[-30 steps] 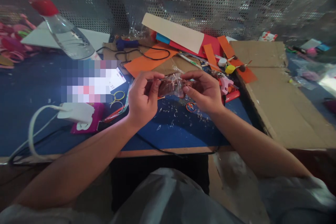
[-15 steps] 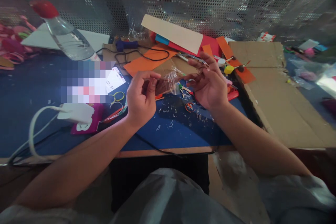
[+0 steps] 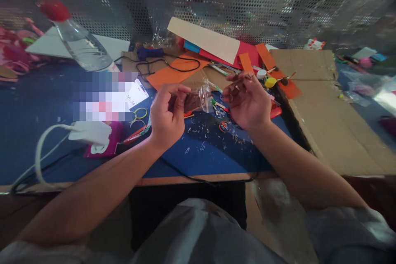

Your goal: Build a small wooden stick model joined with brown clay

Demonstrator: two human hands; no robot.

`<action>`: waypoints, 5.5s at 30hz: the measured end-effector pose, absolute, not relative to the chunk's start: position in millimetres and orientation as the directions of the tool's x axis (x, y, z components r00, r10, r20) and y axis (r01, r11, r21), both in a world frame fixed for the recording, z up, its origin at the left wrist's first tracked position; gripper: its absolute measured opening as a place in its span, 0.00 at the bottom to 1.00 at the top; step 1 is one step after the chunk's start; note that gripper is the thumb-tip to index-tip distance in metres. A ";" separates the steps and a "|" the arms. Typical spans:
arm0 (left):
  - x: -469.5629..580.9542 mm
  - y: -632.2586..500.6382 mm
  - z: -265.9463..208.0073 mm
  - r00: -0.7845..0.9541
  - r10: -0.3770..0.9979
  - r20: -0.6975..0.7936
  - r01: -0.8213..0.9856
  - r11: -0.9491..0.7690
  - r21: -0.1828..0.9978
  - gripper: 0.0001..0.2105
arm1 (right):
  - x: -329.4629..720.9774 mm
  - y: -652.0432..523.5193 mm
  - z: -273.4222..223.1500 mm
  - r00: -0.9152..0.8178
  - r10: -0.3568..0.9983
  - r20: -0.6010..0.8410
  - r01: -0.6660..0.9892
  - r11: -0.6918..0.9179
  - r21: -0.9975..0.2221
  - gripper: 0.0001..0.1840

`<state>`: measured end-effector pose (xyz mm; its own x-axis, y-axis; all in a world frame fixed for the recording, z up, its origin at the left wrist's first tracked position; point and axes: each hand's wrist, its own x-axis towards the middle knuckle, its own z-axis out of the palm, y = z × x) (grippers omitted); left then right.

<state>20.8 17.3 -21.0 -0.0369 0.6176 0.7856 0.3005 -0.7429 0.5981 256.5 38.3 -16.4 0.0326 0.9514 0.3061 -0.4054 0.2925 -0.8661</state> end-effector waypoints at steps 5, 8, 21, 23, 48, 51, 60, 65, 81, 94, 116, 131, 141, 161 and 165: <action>21.8 18.0 -21.2 -0.044 0.608 0.793 0.271 -0.757 0.595 0.09 | 255.7 34.7 -17.1 -0.139 0.903 0.407 -0.249 0.365 -0.897 0.26; 21.3 17.1 -21.6 -0.019 0.615 0.788 0.271 -0.756 0.596 0.10 | 248.8 26.6 -18.8 -0.216 0.887 0.408 -0.132 0.388 -0.912 0.24; 19.0 14.4 -23.4 0.082 0.609 0.789 0.317 -0.767 0.558 0.10 | 248.6 26.4 -19.6 -0.290 0.857 0.426 -0.043 0.433 -0.900 0.15; 19.3 14.1 -23.1 0.087 0.599 0.796 0.309 -0.776 0.550 0.10 | 247.1 26.5 -19.0 -0.307 0.866 0.394 -0.087 0.387 -0.918 0.15; 21.8 18.3 -23.7 -0.024 0.649 0.761 0.197 -0.743 0.640 0.08 | 249.0 27.9 0.7 -0.144 0.972 0.183 -0.396 0.113 -0.911 0.38; 22.3 18.3 -23.8 -0.025 0.649 0.761 0.190 -0.744 0.641 0.08 | 240.8 25.8 0.1 -0.063 0.989 0.137 -0.390 0.101 -0.915 0.41; 23.5 16.5 -25.3 -0.002 0.693 0.721 0.171 -0.710 0.683 0.09 | 241.3 21.6 -4.4 -0.147 0.966 0.211 -0.281 0.163 -0.946 0.30; 23.3 13.6 -21.4 -0.002 0.659 0.752 0.230 -0.731 0.642 0.08 | 240.7 16.8 -12.3 -0.155 0.925 0.346 -0.042 0.344 -0.938 0.25; 23.7 5.3 -21.8 0.137 0.601 0.787 0.293 -0.784 0.547 0.05 | 239.4 19.1 -18.7 -0.226 0.856 0.465 0.064 0.489 -0.870 0.13; 25.1 18.1 -24.0 -0.056 0.664 0.746 0.133 -0.736 0.664 0.07 | 257.4 45.4 -23.3 0.095 0.960 0.263 -0.335 0.280 -0.900 0.17; 28.7 11.7 -24.1 0.013 0.730 0.683 0.000 -0.683 0.730 0.12 | 238.6 22.7 -15.5 -0.174 0.918 0.356 -0.208 0.320 -0.925 0.22; 25.6 8.4 -21.6 0.102 0.711 0.696 0.054 -0.703 0.710 0.08 | 243.8 23.1 -16.5 -0.246 0.854 0.459 -0.019 0.470 -0.883 0.19; 25.6 5.3 -23.2 0.174 0.695 0.697 0.083 -0.716 0.693 0.07 | 243.0 23.1 -16.9 -0.235 0.876 0.422 0.019 0.438 -0.899 0.16; 25.4 11.1 -26.9 0.020 0.724 0.690 0.093 -0.688 0.719 0.10 | 255.2 37.3 -15.2 -0.057 0.964 0.261 -0.235 0.241 -0.942 0.35; 26.1 11.1 -25.7 0.030 0.694 0.719 0.092 -0.719 0.689 0.08 | 245.3 30.2 -12.4 -0.093 0.973 0.212 -0.263 0.182 -0.948 0.29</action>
<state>26.1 11.1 -25.7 0.0297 0.6939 0.7194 0.0923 -0.7186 0.6893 245.3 30.2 -12.4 -0.0931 0.9727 0.2124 -0.2628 0.1818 -0.9476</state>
